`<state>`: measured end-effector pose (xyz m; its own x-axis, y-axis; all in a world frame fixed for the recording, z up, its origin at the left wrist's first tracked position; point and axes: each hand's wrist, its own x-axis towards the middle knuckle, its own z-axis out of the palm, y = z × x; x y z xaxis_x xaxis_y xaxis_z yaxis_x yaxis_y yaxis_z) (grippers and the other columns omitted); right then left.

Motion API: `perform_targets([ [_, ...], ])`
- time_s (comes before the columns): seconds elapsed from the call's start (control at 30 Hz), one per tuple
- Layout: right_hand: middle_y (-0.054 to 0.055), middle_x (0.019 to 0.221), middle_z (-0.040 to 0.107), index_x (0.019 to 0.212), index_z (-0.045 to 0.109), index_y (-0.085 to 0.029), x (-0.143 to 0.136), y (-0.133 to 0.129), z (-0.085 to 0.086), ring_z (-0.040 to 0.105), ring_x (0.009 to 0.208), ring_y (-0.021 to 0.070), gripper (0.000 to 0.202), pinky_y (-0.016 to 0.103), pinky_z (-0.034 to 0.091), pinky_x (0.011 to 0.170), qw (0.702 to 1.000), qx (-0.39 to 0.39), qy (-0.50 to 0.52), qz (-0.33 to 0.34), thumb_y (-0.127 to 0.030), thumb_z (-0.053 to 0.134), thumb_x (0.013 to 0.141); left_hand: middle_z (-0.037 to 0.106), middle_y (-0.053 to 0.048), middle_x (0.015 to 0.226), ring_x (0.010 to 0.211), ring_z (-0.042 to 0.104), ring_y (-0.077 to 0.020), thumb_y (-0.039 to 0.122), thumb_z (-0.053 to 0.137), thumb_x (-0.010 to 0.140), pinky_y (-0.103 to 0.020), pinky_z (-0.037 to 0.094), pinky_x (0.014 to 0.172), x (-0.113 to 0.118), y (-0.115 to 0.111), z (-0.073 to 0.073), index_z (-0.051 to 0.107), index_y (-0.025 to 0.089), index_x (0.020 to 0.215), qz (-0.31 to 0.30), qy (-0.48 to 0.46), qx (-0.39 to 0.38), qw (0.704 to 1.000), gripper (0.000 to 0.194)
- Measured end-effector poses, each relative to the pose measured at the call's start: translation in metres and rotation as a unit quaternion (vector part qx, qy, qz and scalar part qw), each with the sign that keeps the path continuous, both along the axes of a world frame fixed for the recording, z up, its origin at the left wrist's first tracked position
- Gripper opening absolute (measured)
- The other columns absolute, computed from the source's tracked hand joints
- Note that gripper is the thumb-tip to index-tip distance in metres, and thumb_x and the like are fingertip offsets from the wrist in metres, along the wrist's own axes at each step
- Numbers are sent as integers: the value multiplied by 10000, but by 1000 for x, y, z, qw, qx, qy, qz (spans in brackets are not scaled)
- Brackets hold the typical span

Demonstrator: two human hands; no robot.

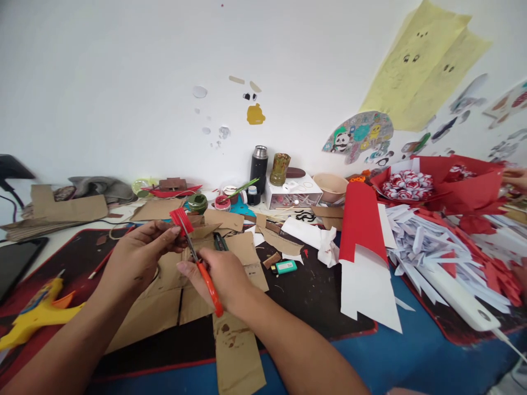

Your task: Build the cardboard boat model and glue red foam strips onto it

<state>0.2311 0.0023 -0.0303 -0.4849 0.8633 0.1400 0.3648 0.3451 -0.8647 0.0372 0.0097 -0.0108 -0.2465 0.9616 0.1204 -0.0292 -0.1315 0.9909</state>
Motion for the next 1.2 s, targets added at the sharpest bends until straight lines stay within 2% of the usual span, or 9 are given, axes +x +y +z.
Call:
perform_targets([
  [0.27, -33, 655, 533, 774, 528, -241, -1, 1, 0, 485, 629, 155, 399, 297, 336, 630, 1000, 5, -25, -8, -491, 690, 1039, 781, -45, 713, 634, 729, -217, 586, 973, 664, -353, 660, 657, -4, 0, -1, 762, 220, 782, 12, 29, -13, 999, 438],
  [0.87, -28, 665, 539, 780, 536, -242, 0, 0, 3, 497, 627, 155, 398, 295, 336, 620, 1000, 2, -8, 7, -513, 665, 1042, 778, -46, 689, 609, 712, -198, 518, 1006, 612, -319, 635, 615, -6, 3, -1, 775, 217, 753, -7, -32, -21, 999, 405],
  [1.2, -5, 728, 640, 847, 649, -243, 0, 0, 3, 568, 667, 173, 330, 297, 366, 623, 1000, 4, -12, 10, -505, 664, 1047, 774, -47, 702, 627, 722, -209, 536, 964, 676, -333, 632, 644, -12, 2, 1, 789, 224, 758, -6, 27, -12, 1000, 367],
])
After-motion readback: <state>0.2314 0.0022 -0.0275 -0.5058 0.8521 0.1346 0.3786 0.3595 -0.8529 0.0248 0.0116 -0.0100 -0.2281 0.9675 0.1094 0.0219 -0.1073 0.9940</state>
